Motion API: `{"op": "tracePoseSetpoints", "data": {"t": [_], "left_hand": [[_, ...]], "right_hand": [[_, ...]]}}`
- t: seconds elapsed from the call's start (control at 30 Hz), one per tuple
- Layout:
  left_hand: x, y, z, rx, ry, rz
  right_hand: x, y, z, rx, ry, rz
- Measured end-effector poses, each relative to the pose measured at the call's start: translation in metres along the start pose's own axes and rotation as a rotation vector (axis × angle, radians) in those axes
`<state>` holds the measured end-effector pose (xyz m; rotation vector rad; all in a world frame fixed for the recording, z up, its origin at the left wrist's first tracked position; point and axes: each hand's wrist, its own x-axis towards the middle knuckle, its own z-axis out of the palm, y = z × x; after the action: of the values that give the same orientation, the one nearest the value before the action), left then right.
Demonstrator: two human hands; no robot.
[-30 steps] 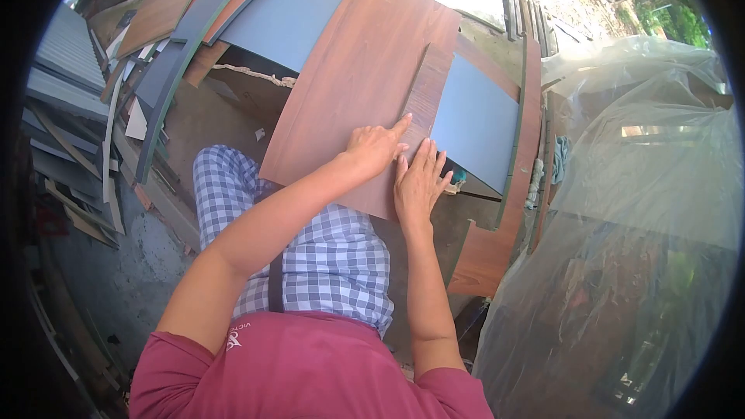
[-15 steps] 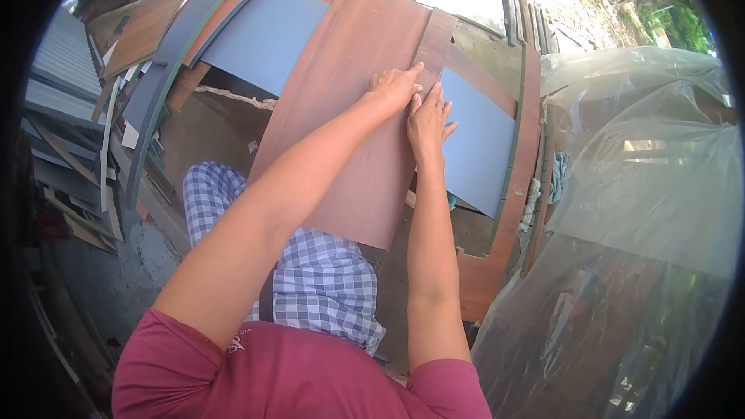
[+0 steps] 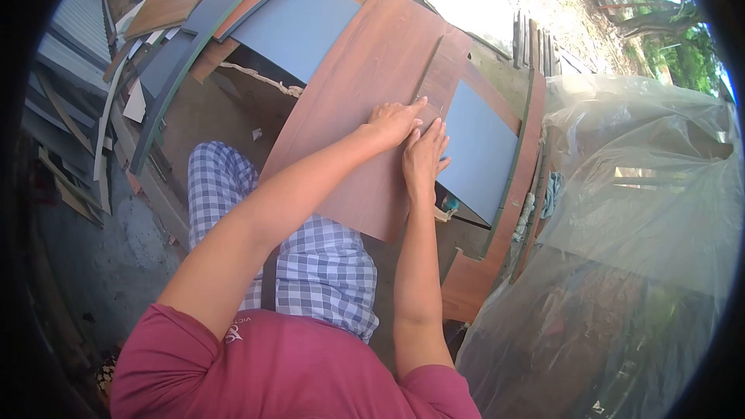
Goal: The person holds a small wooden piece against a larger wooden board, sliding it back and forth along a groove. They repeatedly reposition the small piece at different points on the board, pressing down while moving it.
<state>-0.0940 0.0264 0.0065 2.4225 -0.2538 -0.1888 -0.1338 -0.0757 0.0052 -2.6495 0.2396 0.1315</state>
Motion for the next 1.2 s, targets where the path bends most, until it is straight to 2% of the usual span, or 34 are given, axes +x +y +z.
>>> {"op": "tracePoseSetpoints", "data": {"t": [0.33,0.43,0.5,0.53,0.6,0.67,0.8,1.1,1.2], "left_hand": [[-0.167,-0.012,0.0,-0.011,-0.031,-0.002],[-0.192,-0.015,-0.008,0.023,-0.026,-0.018],[-0.199,-0.016,-0.012,0.021,0.045,-0.024],[-0.199,-0.015,-0.011,0.018,0.041,-0.03],[-0.192,-0.011,-0.008,0.077,0.2,-0.009],[-0.182,-0.01,0.0,0.124,0.22,-0.015],[-0.166,-0.012,0.01,0.166,0.264,-0.012],[-0.075,-0.015,0.008,0.245,0.261,-0.01],[-0.032,-0.013,-0.006,0.229,0.156,-0.048]], "right_hand": [[-0.158,0.003,0.02,-0.173,-0.003,-0.136],[-0.178,0.0,0.018,-0.138,-0.037,-0.209],[-0.173,-0.001,0.015,0.022,-0.024,-0.202],[-0.165,0.001,0.017,0.067,0.009,-0.171],[-0.15,0.001,0.026,0.042,0.036,-0.173],[-0.14,-0.003,0.032,-0.05,0.066,-0.193],[-0.126,-0.007,0.036,-0.02,0.054,-0.214],[-0.039,-0.01,0.029,-0.002,0.09,-0.166],[0.005,-0.013,0.028,-0.033,0.152,-0.165]]}}
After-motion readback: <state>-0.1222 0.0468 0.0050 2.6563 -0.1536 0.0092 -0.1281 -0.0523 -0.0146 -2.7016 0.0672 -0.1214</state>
